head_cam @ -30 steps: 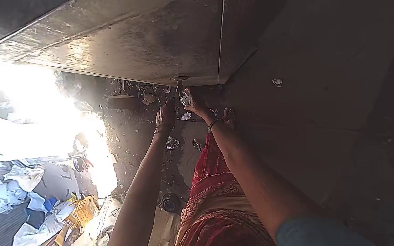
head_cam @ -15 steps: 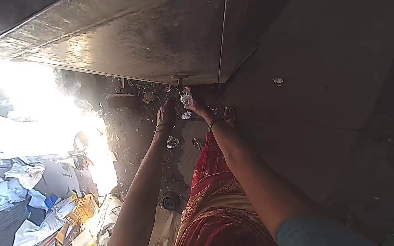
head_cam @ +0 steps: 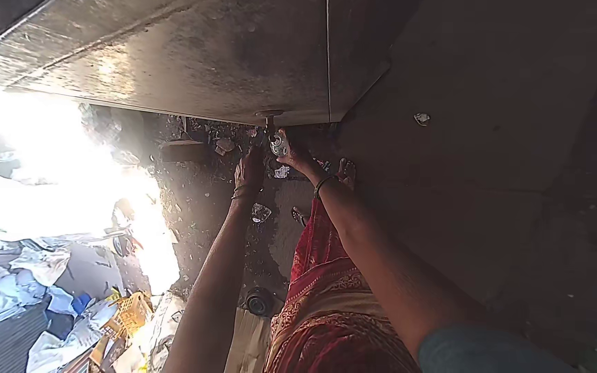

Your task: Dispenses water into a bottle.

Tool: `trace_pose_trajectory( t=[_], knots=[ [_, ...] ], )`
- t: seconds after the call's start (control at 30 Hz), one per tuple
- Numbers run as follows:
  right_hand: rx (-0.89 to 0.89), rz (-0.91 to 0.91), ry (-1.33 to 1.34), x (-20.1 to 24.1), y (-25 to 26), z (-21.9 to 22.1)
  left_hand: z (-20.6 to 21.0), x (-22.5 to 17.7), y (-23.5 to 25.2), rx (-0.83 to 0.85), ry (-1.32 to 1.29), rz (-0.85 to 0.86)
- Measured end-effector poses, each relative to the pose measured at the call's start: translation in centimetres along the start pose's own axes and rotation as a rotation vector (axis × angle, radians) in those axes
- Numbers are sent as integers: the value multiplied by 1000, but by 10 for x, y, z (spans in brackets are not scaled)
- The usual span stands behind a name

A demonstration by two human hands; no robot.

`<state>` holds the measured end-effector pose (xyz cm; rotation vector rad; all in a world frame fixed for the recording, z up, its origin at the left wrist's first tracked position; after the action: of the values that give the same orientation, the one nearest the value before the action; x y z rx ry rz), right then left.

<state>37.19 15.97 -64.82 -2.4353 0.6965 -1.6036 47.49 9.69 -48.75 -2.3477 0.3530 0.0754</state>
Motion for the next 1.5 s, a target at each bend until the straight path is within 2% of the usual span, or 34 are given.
trace_pose_trajectory(
  t=[1.13, 1.5],
  knots=[
    [15, 15, -15, -4, 9, 8, 5, 8, 5, -5, -45, 25],
    [-15, -36, 9, -3, 5, 6, 4, 8, 5, -9, -33, 37]
  ],
)
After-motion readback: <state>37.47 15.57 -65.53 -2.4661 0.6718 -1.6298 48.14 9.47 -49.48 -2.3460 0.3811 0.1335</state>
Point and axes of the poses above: each hand's wrist, its own y-axis towards the middle knuckle, its own z-axis out of the palm, x = y × z, the point moved 3 cm from there along y, towards the middle knuckle, and after that the axes turned 1 degree about -y, right-handed, at the moved point
